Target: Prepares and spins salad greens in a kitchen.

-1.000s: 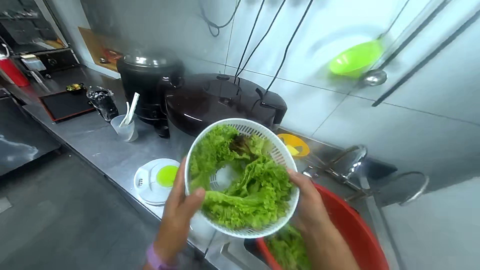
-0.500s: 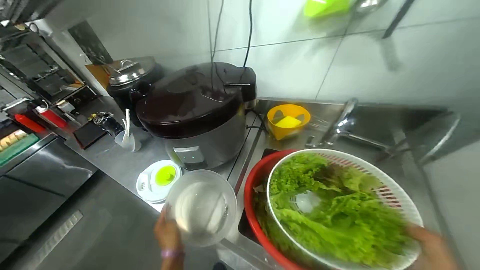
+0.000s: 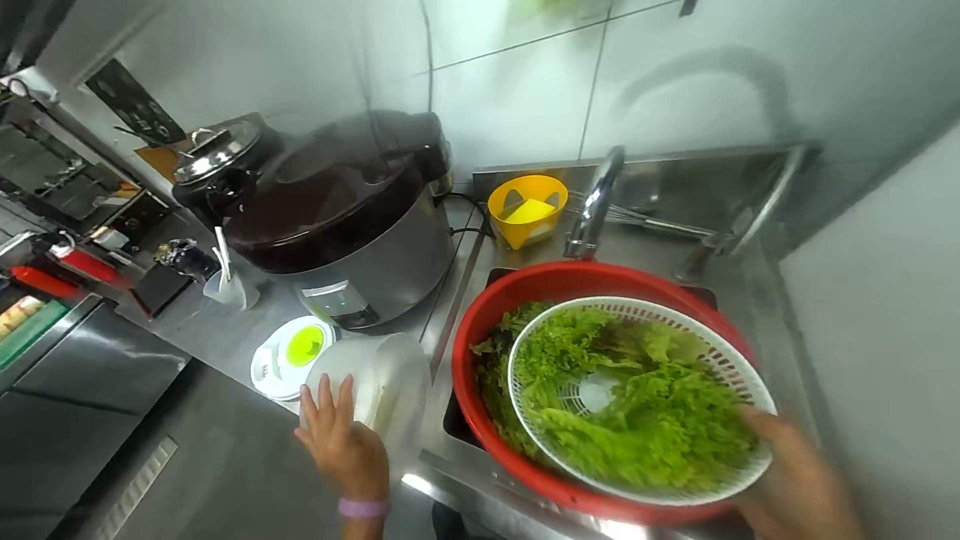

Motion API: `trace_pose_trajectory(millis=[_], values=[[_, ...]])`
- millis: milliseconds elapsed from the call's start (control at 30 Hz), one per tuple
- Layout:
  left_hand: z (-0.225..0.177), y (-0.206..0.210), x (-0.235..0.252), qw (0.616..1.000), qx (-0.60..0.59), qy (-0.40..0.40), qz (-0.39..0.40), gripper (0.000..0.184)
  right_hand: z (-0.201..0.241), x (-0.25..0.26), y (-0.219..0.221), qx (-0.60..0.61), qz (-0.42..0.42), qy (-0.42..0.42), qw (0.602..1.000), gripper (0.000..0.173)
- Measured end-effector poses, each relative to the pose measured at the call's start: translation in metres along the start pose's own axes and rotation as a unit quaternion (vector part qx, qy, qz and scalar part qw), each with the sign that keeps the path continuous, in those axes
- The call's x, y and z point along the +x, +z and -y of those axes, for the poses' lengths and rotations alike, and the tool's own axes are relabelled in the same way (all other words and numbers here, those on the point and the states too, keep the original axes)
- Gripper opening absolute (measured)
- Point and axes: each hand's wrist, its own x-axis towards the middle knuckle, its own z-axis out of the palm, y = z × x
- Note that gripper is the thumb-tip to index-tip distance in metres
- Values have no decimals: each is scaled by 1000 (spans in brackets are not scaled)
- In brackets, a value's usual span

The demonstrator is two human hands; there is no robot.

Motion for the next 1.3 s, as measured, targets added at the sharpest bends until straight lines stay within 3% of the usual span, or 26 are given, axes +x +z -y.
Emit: trace_pose_trajectory(millis=[300,500,667,800,900,1000,1033,1100,1133,1200,1300], values=[[-40,10,-28,994,33,102,11,49,-7,-16,-23,-53,-36,25,998,59],[-73,20,-60,976,46,215,3,44,-13,-16,-29,-64,-36,20,997,61],[-82,33,-89,949,55,309,35,41,-12,-17,-26,-87,-41,-1,995,60],[-71,37,-94,941,42,334,43,41,-10,-17,-20,-113,-38,-8,993,61],[-59,23,-63,967,-15,254,34,39,-10,-19,-14,-118,-46,-3,992,61],[-19,-1,-4,985,-143,73,57,51,-7,-16,-4,-80,-75,7,994,59],[-2,-10,15,979,-192,-25,69,53,-2,-14,3,-54,-85,3,995,56],[33,-18,48,928,-274,-234,91,56,20,-12,26,14,-103,-15,994,48],[52,-16,59,904,-291,-299,98,59,34,-12,43,45,-104,-29,993,45],[89,0,66,867,-300,-381,113,63,58,-15,84,105,-84,-47,990,43],[132,31,54,842,-301,-425,143,57,77,-26,150,115,-10,-53,992,40]])
